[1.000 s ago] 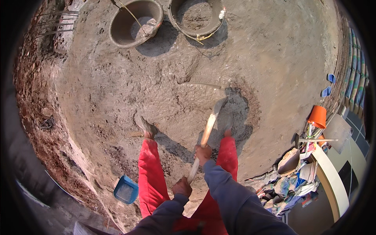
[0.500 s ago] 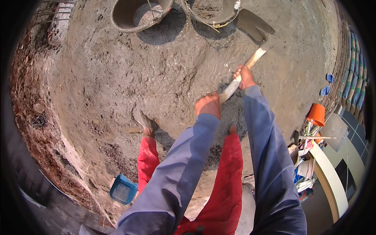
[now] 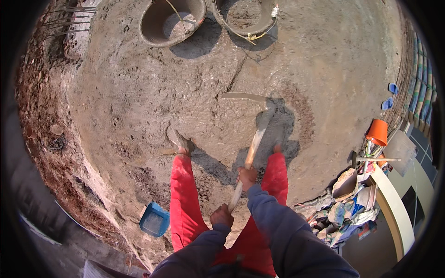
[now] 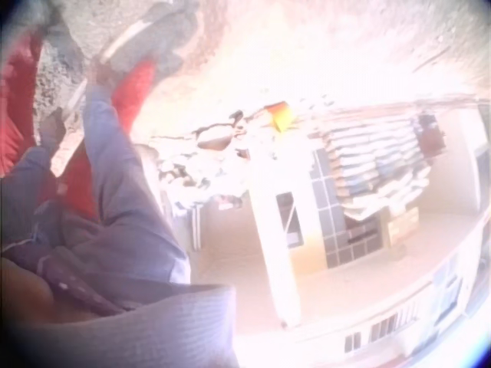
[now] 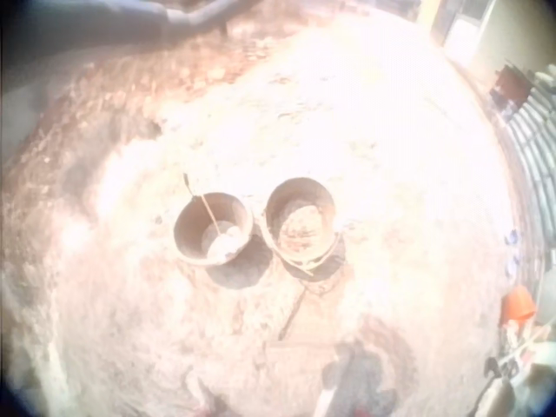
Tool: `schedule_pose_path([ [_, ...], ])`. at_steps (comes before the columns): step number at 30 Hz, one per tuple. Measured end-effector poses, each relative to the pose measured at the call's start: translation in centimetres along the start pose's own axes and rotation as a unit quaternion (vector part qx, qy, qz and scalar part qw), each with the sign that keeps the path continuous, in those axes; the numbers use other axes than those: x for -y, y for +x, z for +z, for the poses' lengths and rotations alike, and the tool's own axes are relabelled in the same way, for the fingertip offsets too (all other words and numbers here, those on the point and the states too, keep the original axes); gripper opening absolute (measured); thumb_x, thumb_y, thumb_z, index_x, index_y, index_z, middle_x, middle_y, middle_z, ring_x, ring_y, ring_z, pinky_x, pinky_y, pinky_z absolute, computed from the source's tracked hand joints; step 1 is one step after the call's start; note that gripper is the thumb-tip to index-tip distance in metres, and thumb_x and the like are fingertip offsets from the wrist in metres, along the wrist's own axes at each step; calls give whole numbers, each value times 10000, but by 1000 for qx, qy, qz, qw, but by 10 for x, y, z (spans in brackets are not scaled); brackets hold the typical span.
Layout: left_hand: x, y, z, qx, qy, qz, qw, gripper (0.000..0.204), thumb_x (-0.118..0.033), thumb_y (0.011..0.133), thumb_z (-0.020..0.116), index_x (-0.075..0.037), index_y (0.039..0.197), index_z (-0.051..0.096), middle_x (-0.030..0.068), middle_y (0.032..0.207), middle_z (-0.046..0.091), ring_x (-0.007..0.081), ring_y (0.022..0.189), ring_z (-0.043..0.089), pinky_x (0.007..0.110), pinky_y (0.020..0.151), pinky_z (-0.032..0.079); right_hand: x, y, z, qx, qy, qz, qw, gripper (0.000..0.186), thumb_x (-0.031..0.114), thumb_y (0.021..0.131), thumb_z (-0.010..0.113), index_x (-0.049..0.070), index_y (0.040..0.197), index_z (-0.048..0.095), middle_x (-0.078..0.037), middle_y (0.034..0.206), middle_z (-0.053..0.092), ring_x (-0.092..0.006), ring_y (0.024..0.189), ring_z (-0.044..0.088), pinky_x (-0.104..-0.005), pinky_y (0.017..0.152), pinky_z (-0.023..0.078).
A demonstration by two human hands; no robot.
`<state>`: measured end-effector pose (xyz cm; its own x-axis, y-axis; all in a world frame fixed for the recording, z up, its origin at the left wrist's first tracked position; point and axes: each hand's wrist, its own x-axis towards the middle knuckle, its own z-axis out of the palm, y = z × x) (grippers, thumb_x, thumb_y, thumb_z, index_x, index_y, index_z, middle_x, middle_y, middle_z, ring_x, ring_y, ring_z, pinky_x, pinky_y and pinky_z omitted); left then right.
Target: The person mixes a pile of cement on the ground using a hoe and then scoops the mixed cement into buckets. Another person assists by moving the buckets.
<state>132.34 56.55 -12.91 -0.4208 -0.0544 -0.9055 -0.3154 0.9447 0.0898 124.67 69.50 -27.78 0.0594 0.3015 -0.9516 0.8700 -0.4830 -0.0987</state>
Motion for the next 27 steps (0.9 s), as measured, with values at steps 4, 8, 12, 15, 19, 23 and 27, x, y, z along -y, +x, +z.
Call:
schedule_pose_path([
  [4,32,-62,25,5,-54,9,998,153,-110,736,669,-98,852,571,138,774,649,361,674,641,479,631,518,-17,-80,-21,-37,-3,2,999,247,-7,805,650,46,990,495,-48,664,524,-158,415,502,-315,366,451],
  [8,-3,2,-16,44,-194,108,974,135,-153,786,636,-80,890,592,180,766,633,400,748,633,480,651,502,83,-71,-25,-14,7,-183,983,222,113,894,670,63,996,479,-26,682,510,-126,490,519,-288,420,480],
  [12,-59,107,-75,123,-295,202,926,244,-140,745,698,-72,960,603,154,781,643,315,730,643,390,684,506,227,-7,5,-69,-4,-266,962,287,233,938,598,0,1076,501,-40,681,517,-136,479,516,-289,402,458],
  [15,-84,122,-79,163,-361,130,909,225,-115,740,698,-52,927,590,90,738,617,215,700,611,349,664,489,245,50,23,-140,-223,-285,922,375,270,872,632,-64,1021,550,-171,789,627,-309,659,650,-399,575,535],
  [19,-45,62,-22,186,-531,-12,826,186,-51,732,697,-61,874,577,9,706,569,140,659,571,314,613,475,149,63,71,-125,-461,-305,824,415,263,792,643,-87,1009,600,-268,946,652,-430,881,657,-462,800,532],
  [23,-6,-8,-24,230,-552,-149,787,176,-54,711,702,-72,791,546,22,705,558,134,668,533,327,631,458,44,43,77,-59,-578,-228,781,386,236,822,639,-108,996,617,-240,918,679,-374,878,690,-438,776,561],
  [27,-27,-30,-68,268,-571,-171,757,237,-90,728,733,-45,858,540,40,722,574,174,678,566,351,646,476,36,36,69,133,-625,-124,759,328,201,833,646,-115,922,647,-174,676,670,-306,609,688,-402,574,571],
])
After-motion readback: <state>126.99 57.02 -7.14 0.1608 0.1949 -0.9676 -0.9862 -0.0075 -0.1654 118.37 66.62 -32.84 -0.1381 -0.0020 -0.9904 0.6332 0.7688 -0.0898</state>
